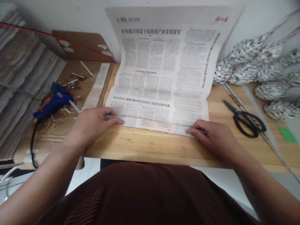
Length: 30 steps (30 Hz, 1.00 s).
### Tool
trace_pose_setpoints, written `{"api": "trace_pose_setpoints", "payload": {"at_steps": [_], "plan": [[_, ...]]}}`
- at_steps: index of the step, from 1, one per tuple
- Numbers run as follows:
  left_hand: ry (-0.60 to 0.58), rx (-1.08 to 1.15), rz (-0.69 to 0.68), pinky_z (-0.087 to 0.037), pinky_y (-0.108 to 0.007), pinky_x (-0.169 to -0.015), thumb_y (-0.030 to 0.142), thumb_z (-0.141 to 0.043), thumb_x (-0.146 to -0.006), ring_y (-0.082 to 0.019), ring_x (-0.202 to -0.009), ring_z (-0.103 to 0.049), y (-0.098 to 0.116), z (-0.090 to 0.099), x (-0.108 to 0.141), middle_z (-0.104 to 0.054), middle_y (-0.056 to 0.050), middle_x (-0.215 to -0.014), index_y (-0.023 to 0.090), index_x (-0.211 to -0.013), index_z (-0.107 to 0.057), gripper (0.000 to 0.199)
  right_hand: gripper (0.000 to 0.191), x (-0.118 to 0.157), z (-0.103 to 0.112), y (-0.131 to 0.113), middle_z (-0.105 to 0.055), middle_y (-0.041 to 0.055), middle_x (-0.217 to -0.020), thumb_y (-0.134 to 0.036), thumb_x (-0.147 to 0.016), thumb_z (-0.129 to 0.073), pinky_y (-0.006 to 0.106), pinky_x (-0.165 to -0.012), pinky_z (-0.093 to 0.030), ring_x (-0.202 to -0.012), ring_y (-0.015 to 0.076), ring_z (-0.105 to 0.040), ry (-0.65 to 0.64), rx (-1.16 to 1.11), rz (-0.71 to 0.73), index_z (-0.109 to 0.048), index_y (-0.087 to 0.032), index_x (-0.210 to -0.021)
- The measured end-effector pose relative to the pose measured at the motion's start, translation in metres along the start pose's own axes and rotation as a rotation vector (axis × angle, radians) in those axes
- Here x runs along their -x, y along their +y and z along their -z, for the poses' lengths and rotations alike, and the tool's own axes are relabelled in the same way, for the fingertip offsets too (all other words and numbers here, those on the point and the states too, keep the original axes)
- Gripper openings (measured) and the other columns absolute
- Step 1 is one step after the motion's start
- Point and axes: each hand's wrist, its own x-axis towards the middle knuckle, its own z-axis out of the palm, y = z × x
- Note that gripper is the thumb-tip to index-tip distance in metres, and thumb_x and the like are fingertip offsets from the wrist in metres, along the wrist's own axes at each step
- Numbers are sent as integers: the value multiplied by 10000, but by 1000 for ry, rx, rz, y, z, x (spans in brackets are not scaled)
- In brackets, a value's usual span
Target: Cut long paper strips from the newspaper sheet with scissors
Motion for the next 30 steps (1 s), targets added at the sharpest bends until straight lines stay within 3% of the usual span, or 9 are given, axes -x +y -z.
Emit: {"api": "trace_pose_setpoints", "payload": {"at_steps": [6,15,24,30], "plan": [[5,9,32,-442,-349,-760,529,-636,-889,-245,-860,-648,1,-2,4,-736,-21,-888,230,-932,-715,313,422,-2,0,2,-657,5,-624,-583,-955,-532,298,-573,-348,-566,193,-587,19,9,-11,-583,-235,-720],[179,47,41,-490,-437,-837,521,-738,-806,-300,-910,-670,-11,-20,5,-734,-61,-991,282,-1016,-658,328,498,-4,1,4,-653,19,-616,-672,-955,-460,318,-573,-354,-565,216,-597,-14,-3,-14,-577,-245,-727],[269,-46,-10,-424,-581,-945,537,-647,-880,-349,-957,-650,-9,-24,13,-717,-69,-792,240,-884,-681,299,526,-6,-1,7,-643,-1,-582,-724,-915,-493,316,-566,-353,-541,206,-584,0,-14,-55,-591,-253,-703],[217,-26,7,-405,-585,-964,546,-632,-892,-368,-975,-646,-9,-21,14,-715,-77,-797,233,-888,-678,316,546,-8,0,11,-617,-15,-542,-765,-875,-522,313,-546,-353,-506,195,-571,-17,-32,-88,-605,-259,-688]]}}
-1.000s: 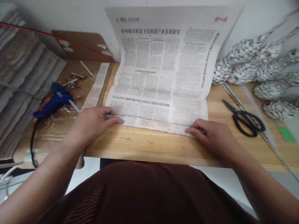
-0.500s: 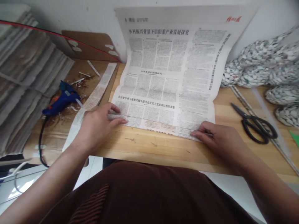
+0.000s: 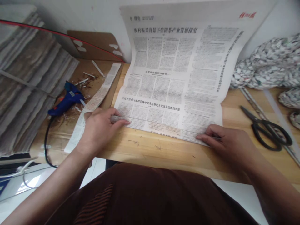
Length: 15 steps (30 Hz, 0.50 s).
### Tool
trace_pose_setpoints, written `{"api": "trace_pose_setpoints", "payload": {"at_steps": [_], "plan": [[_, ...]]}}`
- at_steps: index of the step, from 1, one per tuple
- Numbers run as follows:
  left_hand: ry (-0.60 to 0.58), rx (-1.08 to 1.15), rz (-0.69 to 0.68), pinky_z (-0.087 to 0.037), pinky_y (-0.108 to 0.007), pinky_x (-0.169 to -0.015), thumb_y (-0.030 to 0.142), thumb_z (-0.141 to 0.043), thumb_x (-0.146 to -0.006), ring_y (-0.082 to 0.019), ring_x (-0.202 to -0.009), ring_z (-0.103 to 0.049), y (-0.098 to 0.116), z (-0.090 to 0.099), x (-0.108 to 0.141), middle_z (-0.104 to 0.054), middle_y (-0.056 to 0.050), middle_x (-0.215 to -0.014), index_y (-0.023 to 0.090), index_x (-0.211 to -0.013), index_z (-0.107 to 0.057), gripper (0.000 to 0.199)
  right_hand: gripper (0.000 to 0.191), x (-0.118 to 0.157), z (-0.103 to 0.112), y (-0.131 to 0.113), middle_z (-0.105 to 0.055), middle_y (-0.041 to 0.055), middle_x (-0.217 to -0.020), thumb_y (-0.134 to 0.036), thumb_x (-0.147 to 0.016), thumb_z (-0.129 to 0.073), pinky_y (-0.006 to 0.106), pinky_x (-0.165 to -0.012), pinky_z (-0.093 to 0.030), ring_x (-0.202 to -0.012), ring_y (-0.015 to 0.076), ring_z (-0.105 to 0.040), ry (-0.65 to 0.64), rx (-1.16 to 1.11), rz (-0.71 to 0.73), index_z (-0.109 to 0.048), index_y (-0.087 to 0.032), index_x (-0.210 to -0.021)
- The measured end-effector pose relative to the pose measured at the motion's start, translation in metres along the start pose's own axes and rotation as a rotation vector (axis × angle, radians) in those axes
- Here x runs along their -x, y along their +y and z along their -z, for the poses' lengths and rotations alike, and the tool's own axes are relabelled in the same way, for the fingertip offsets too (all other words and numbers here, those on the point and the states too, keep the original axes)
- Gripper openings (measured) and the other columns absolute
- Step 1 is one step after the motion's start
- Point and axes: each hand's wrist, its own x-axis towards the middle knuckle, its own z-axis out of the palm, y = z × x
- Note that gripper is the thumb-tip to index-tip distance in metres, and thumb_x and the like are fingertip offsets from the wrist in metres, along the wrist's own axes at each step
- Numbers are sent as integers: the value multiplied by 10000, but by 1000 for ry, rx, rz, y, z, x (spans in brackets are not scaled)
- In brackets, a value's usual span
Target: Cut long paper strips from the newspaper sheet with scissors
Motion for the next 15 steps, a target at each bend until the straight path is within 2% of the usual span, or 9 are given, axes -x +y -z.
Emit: {"api": "trace_pose_setpoints", "payload": {"at_steps": [5,15], "plan": [[25,-6,20,-405,-574,-965,582,-656,-860,-356,-961,-663,-3,-3,-1,-712,-57,-783,258,-888,-659,325,583,-1,-1,1,-622,-8,-553,-801,-867,-492,317,-538,-366,-501,194,-571,4,-16,-1,-616,-261,-689],[11,11,88,-386,-591,-1005,547,-676,-861,-352,-986,-685,1,1,-2,-744,-54,-895,268,-1024,-619,327,681,0,-1,-2,-617,0,-539,-899,-819,-398,333,-544,-367,-514,217,-582,-10,-12,-47,-600,-263,-681]]}}
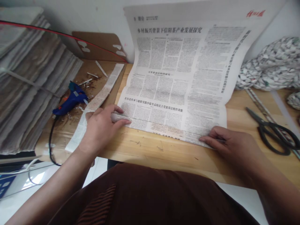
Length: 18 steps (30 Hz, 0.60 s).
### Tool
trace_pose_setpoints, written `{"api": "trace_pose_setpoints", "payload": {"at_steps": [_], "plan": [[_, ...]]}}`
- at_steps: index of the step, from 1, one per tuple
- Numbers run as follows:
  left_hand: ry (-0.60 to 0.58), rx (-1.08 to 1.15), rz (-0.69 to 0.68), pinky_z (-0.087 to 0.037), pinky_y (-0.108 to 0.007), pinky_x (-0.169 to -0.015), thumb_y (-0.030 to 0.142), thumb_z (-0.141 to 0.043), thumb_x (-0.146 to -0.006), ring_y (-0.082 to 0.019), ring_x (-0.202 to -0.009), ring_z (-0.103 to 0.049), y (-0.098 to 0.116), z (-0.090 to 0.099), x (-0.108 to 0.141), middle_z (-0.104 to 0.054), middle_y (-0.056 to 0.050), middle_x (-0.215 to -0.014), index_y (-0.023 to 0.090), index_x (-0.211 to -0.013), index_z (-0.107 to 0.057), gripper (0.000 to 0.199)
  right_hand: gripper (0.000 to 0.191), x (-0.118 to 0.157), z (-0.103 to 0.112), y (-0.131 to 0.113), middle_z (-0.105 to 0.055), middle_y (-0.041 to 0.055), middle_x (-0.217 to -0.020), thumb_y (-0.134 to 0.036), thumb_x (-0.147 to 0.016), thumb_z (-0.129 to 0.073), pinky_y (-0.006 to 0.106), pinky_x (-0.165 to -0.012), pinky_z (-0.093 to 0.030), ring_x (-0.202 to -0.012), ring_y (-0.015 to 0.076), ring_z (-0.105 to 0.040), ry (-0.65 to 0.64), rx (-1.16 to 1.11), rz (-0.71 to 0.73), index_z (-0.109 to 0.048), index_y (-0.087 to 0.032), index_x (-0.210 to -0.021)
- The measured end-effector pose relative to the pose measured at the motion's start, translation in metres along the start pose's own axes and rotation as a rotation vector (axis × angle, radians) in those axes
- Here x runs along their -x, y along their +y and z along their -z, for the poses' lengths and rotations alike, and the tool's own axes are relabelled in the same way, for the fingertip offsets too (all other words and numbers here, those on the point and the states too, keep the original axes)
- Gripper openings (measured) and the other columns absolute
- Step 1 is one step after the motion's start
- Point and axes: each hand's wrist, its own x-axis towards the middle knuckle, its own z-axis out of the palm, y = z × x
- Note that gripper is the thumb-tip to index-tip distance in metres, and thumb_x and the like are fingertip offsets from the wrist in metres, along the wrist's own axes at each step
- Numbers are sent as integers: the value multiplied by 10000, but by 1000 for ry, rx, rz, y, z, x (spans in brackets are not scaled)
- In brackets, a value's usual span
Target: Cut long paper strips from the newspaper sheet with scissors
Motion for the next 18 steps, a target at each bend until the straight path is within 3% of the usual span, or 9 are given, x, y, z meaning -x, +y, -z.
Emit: {"api": "trace_pose_setpoints", "payload": {"at_steps": [18], "plan": [[76,-5,61,-388,-558,-1023,545,-694,-834,-369,-1046,-652,-1,-8,5,-733,-95,-1001,243,-1138,-648,431,750,2,2,-6,-624,5,-572,-948,-788,-326,339,-581,-372,-549,222,-583,-19,-9,-34,-606,-258,-703]]}}
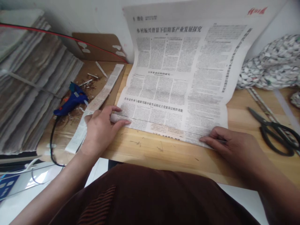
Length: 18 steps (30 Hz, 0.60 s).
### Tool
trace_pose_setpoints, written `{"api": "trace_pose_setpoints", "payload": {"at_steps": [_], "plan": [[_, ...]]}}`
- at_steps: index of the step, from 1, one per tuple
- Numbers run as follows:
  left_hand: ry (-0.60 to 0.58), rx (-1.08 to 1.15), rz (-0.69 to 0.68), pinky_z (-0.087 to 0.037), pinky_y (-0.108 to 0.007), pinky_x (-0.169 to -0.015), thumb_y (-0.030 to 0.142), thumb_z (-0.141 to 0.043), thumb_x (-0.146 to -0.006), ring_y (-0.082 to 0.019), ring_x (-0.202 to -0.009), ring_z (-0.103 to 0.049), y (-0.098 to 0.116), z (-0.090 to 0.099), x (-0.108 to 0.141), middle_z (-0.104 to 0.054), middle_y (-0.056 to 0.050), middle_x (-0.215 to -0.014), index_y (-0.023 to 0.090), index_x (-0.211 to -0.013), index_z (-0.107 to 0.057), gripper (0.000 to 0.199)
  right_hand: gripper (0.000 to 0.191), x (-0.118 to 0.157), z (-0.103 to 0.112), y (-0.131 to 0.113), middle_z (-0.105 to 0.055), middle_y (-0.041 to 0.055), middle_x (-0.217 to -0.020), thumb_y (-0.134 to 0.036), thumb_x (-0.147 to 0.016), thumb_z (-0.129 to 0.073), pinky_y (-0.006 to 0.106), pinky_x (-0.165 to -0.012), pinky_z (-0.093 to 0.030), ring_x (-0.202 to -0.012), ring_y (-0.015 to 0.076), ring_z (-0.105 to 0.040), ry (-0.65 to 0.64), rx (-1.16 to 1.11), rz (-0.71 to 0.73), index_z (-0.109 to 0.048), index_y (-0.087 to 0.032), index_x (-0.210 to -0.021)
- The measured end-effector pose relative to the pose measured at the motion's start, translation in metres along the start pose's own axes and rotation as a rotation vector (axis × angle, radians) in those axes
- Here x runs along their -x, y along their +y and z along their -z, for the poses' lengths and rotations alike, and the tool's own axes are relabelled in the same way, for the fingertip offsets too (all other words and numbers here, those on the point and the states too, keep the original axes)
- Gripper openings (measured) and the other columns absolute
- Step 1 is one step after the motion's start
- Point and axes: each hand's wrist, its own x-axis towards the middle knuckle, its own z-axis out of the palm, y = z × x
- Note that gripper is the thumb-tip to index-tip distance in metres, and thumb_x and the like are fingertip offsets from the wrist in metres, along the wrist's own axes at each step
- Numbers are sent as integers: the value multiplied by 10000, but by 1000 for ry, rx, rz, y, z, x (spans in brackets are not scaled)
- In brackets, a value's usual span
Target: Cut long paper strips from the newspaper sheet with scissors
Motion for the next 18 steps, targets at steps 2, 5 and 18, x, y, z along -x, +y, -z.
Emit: {"api": "trace_pose_setpoints", "payload": {"at_steps": [2,5,18], "plan": [[18,0,11,-386,-548,-1029,542,-694,-834,-365,-1069,-645,0,-1,1,-728,-99,-1035,243,-1169,-645,451,742,0,0,1,-617,0,-556,-946,-788,-340,336,-575,-364,-534,218,-578,3,0,4,-602,-257,-696],[56,2,17,-388,-535,-1028,553,-694,-830,-357,-1083,-641,-1,-4,4,-720,-103,-1086,250,-1213,-633,492,738,-1,-2,4,-597,-8,-531,-946,-786,-348,332,-566,-354,-506,209,-563,5,7,4,-595,-257,-688],[33,-46,-79,-427,-543,-922,580,-601,-892,-372,-994,-639,-6,-4,2,-716,-102,-871,244,-904,-711,353,772,-3,-2,4,-620,3,-562,-975,-753,-310,350,-583,-372,-547,231,-582,-15,19,-26,-615,-268,-701]]}}
